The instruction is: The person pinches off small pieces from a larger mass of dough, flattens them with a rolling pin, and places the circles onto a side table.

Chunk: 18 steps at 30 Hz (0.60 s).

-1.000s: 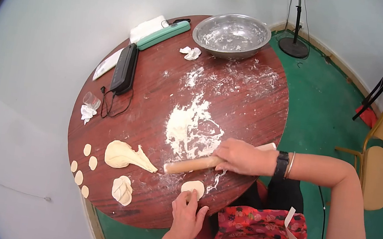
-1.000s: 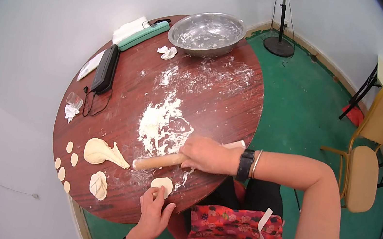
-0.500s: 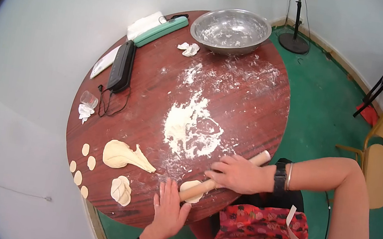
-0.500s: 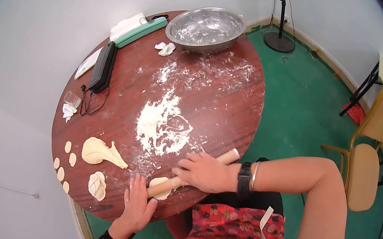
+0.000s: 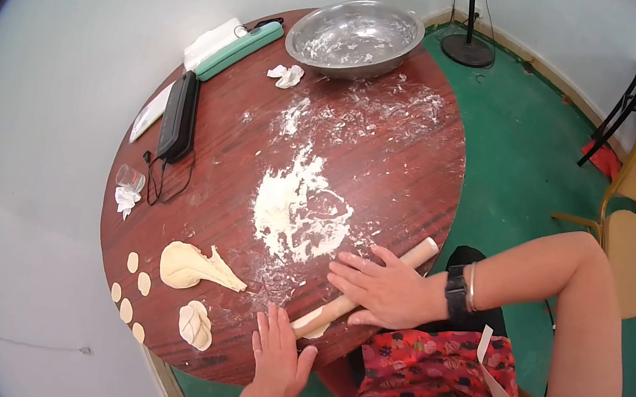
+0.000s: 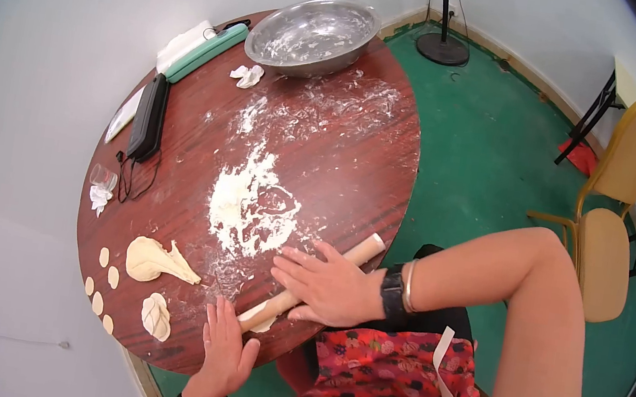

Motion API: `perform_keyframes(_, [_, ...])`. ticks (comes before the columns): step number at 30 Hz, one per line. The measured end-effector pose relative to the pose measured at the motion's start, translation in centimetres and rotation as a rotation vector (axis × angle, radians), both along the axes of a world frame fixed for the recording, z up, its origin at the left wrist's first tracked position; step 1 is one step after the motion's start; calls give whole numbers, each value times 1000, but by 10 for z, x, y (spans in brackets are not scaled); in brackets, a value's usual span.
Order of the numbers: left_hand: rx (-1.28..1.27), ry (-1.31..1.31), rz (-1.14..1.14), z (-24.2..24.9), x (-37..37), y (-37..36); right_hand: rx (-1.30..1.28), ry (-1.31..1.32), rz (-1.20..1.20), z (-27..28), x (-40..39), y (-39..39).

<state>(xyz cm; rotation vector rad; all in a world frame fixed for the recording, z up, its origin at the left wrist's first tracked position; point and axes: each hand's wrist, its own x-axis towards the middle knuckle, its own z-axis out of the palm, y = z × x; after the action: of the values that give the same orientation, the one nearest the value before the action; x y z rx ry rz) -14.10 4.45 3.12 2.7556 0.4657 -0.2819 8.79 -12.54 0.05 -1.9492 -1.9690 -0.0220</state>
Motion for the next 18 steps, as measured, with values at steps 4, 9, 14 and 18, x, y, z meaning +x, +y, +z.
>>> perform_keyframes(4, [58,-27,25,-7,6,7,-32,-48,-23,2,5,12])
perform_keyframes(9, [175,-70,98,-8,47,47,36,-22,-140,-6,32,67])
perform_keyframes(14, [112,-58,64,-8,39,43,43,-53,-135,-11,28,60])
perform_keyframes(18, [30,29,3,1,8,5,-63,-32,-1,7,7,13])
